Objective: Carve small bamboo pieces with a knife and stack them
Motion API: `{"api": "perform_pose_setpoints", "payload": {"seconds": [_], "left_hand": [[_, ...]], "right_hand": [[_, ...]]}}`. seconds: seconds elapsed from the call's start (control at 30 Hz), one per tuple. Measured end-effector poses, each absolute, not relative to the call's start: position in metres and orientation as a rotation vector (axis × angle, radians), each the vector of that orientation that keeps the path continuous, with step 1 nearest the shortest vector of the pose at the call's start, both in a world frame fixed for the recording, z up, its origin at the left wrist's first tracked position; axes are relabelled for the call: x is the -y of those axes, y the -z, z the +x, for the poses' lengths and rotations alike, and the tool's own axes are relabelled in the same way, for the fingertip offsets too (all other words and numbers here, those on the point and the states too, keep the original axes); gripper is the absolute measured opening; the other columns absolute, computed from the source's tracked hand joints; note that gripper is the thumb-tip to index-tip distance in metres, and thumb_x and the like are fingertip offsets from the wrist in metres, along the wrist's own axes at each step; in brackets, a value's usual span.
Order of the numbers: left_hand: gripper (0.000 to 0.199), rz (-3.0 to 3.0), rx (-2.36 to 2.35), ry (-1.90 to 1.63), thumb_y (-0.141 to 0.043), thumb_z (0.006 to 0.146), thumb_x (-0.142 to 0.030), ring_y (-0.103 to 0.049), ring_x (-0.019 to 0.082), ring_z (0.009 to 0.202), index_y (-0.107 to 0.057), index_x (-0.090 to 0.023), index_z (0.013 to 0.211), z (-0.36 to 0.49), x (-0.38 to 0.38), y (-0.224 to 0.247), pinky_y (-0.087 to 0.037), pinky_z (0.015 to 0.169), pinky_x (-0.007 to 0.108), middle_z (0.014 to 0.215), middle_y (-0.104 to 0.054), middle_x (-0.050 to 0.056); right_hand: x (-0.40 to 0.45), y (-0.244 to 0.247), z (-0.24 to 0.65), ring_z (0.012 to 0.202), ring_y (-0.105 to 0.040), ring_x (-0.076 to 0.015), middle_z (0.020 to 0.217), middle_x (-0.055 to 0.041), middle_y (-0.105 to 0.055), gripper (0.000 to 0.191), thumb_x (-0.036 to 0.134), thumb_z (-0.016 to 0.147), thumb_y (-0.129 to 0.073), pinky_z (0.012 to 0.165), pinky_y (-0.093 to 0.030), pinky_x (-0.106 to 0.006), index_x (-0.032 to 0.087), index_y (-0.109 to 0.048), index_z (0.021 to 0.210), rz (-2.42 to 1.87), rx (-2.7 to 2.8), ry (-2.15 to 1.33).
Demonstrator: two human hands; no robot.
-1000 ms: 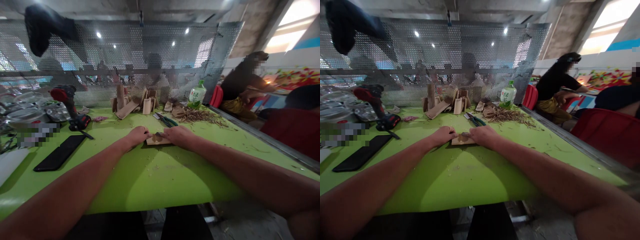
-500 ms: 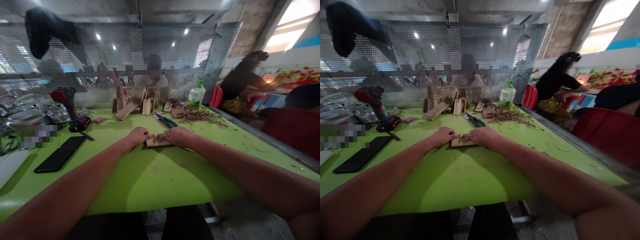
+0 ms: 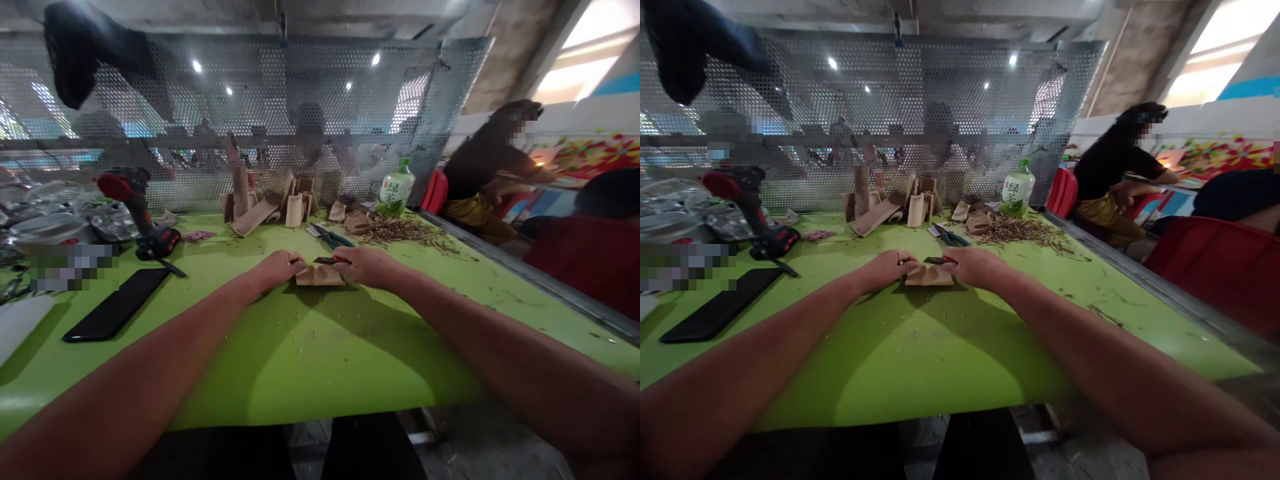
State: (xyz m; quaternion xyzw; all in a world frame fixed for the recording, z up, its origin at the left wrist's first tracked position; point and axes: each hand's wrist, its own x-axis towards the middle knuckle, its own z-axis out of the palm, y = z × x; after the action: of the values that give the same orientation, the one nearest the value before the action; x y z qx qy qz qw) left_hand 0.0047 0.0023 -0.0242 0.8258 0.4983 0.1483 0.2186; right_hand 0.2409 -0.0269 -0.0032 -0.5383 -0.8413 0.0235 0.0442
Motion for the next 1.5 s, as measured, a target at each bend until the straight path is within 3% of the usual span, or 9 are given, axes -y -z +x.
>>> {"api": "perform_pose_setpoints", "payload": {"seconds": [0.13, 0.2, 0.3, 0.43, 0.77, 1.17, 1.4, 1.5], "left_hand": [[0.071, 2.262, -1.336, -0.305, -0.058, 0.08, -0.061, -0.057, 0.03, 0.119, -0.06, -0.011, 0.13, 0.001, 0.004, 0.017, -0.045, 0.096, 0.033, 0.136, -0.059, 0.015], [0.084, 2.255, -1.315, -0.264, -0.062, 0.074, -0.066, -0.053, 0.031, 0.125, -0.053, -0.011, 0.138, -0.001, 0.006, 0.014, -0.042, 0.101, 0.035, 0.143, -0.052, 0.017], [0.091, 2.268, -1.254, -0.223, -0.066, 0.069, -0.069, -0.053, 0.031, 0.125, -0.051, -0.015, 0.14, -0.002, 0.008, 0.012, -0.043, 0.1, 0.034, 0.142, -0.053, 0.015], [0.079, 2.282, -1.188, -0.2, -0.066, 0.068, -0.07, -0.059, 0.03, 0.113, -0.061, -0.019, 0.128, -0.002, 0.009, 0.012, -0.047, 0.088, 0.031, 0.126, -0.065, 0.011], [0.066, 2.307, -1.134, -0.22, -0.067, 0.07, -0.064, -0.062, 0.026, 0.099, -0.064, -0.019, 0.119, -0.001, 0.007, 0.015, -0.045, 0.078, 0.029, 0.115, -0.067, 0.01], [0.056, 2.277, -1.185, -0.247, -0.068, 0.066, -0.063, -0.058, 0.021, 0.076, -0.069, -0.018, 0.099, 0.0, 0.007, 0.018, -0.038, 0.065, 0.028, 0.083, -0.067, 0.005], [0.052, 2.29, -1.208, -0.258, -0.068, 0.067, -0.061, -0.057, 0.019, 0.071, -0.07, -0.018, 0.097, 0.004, 0.011, 0.016, -0.038, 0.062, 0.027, 0.079, -0.066, 0.003], [0.048, 2.307, -1.184, -0.276, -0.068, 0.068, -0.055, -0.056, 0.018, 0.069, -0.071, -0.018, 0.098, 0.004, 0.013, 0.016, -0.037, 0.061, 0.027, 0.078, -0.066, 0.003]], "right_hand": [[0.02, 0.005, 0.254, 0.085, -0.063, -0.0194, 0.109, -0.0091, -0.07, 0.04, 0.044, 0.1, -0.036, 0.061, -0.038, -0.025, 0.023, -0.062, 0.123, -1.639, 2.571, -0.174], [0.017, 0.008, 0.257, 0.082, -0.062, -0.0189, 0.106, -0.01, -0.07, 0.04, 0.044, 0.1, -0.034, 0.062, -0.037, -0.026, 0.021, -0.064, 0.116, -1.618, 2.561, -0.14], [0.013, 0.014, 0.256, 0.071, -0.057, -0.0169, 0.088, -0.0084, -0.069, 0.043, 0.049, 0.099, -0.035, 0.058, -0.033, -0.026, 0.019, -0.065, 0.096, -1.635, 2.489, -0.077], [0.015, 0.017, 0.248, 0.062, -0.051, -0.0146, 0.075, -0.0052, -0.065, 0.045, 0.054, 0.096, -0.038, 0.055, -0.026, -0.026, 0.018, -0.064, 0.083, -1.661, 2.459, -0.056], [0.02, 0.022, 0.242, 0.06, -0.051, -0.0151, 0.075, -0.0052, -0.067, 0.049, 0.058, 0.096, -0.037, 0.054, -0.023, -0.026, 0.021, -0.069, 0.091, -1.684, 2.442, 0.137], [0.033, 0.011, 0.231, 0.066, -0.06, -0.0182, 0.078, -0.0081, -0.069, 0.051, 0.051, 0.101, -0.031, 0.057, -0.036, -0.028, 0.02, -0.069, 0.088, -1.705, 2.598, 0.201], [0.032, 0.011, 0.231, 0.074, -0.064, -0.0193, 0.085, -0.0075, -0.071, 0.035, 0.037, 0.101, -0.037, 0.06, -0.041, -0.027, 0.026, -0.069, 0.108, -1.614, 2.782, 0.298], [0.031, 0.013, 0.232, 0.073, -0.064, -0.0186, 0.084, -0.008, -0.072, 0.035, 0.038, 0.101, -0.038, 0.058, -0.039, -0.026, 0.026, -0.069, 0.109, -1.601, 2.781, 0.274]]}}
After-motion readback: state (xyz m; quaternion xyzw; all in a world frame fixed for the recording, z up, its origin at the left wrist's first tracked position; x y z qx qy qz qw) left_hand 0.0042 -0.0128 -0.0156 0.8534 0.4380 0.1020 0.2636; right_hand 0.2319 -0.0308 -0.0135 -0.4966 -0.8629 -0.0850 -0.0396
